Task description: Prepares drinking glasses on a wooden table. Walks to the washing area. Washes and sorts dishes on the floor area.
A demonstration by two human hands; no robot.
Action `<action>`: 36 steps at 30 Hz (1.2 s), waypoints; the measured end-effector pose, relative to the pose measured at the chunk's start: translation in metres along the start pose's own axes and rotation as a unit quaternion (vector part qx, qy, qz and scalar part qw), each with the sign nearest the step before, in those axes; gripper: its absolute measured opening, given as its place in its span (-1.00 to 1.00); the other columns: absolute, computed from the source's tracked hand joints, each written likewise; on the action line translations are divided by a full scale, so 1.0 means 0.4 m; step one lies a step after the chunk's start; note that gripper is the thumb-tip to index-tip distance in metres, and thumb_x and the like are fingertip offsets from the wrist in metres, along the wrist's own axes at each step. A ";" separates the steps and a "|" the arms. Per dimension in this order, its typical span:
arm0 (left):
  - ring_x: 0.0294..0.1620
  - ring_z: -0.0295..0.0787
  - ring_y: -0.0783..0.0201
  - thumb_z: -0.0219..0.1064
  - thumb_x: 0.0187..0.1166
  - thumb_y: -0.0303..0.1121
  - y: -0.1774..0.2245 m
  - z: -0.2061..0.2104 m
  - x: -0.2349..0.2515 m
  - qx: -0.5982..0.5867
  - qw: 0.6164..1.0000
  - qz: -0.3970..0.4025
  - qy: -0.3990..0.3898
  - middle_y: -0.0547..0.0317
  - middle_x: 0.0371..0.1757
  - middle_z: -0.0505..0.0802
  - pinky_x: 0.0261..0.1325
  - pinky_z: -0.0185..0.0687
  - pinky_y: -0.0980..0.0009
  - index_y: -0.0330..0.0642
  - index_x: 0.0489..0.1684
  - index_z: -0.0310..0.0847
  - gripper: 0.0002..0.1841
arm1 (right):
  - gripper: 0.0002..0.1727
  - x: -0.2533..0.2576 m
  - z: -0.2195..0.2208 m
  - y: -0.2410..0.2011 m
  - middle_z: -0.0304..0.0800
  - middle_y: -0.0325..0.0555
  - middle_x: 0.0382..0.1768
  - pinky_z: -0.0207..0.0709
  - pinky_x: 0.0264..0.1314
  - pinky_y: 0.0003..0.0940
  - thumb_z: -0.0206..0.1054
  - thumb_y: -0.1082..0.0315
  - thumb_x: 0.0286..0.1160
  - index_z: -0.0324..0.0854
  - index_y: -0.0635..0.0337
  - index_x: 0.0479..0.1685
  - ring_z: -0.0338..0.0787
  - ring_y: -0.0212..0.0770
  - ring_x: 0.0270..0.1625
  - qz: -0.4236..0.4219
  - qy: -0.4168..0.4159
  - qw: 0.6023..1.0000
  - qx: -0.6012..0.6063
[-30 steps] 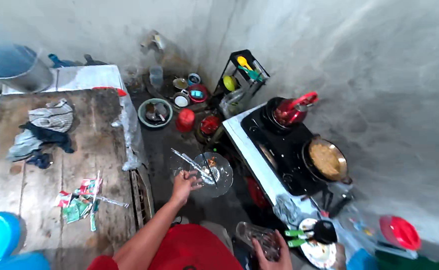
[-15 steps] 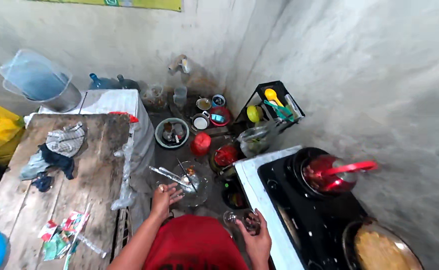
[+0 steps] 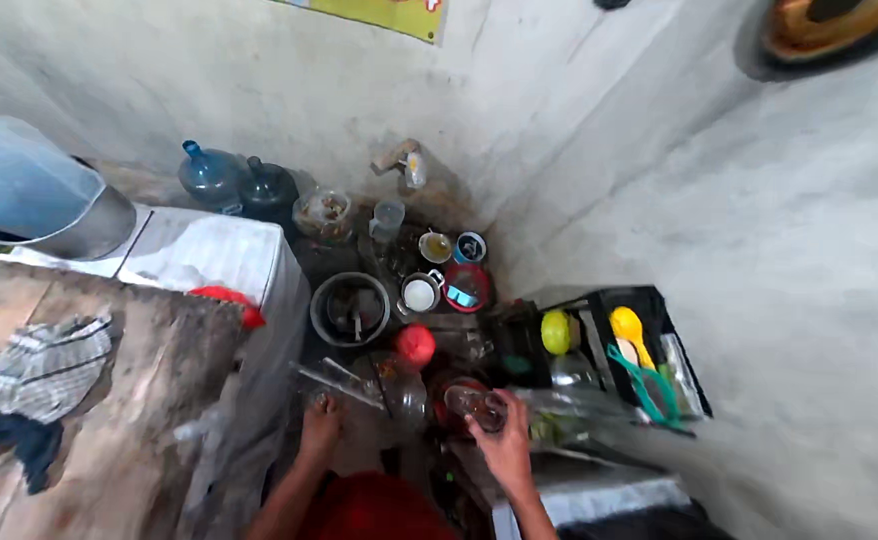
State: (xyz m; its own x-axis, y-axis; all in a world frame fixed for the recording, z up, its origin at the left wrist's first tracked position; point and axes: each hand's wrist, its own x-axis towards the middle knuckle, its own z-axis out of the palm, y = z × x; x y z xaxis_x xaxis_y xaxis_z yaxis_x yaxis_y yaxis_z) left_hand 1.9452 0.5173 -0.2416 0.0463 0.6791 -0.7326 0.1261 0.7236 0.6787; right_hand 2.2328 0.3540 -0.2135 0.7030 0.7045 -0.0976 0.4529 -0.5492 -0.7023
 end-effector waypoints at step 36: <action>-0.12 0.87 0.08 0.30 0.63 -0.61 -0.206 0.425 1.339 -0.277 0.925 -0.114 0.233 -0.03 -0.16 0.76 0.06 0.92 0.00 -0.45 -0.02 0.47 -0.87 | -0.31 1.530 1.582 0.422 0.57 0.30 0.49 0.15 0.53 0.64 0.50 0.39 0.31 0.50 0.20 0.57 0.47 0.50 0.54 -0.340 -0.277 0.792 -0.424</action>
State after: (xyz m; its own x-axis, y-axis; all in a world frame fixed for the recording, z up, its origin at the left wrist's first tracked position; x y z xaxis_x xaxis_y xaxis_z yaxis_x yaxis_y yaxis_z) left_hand 2.1281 0.8003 -0.6988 -0.3680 0.3878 -0.8451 -0.4529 0.7190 0.5271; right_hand 2.3925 0.9768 -0.8382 -0.1036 0.9276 -0.3589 0.9945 0.1028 -0.0213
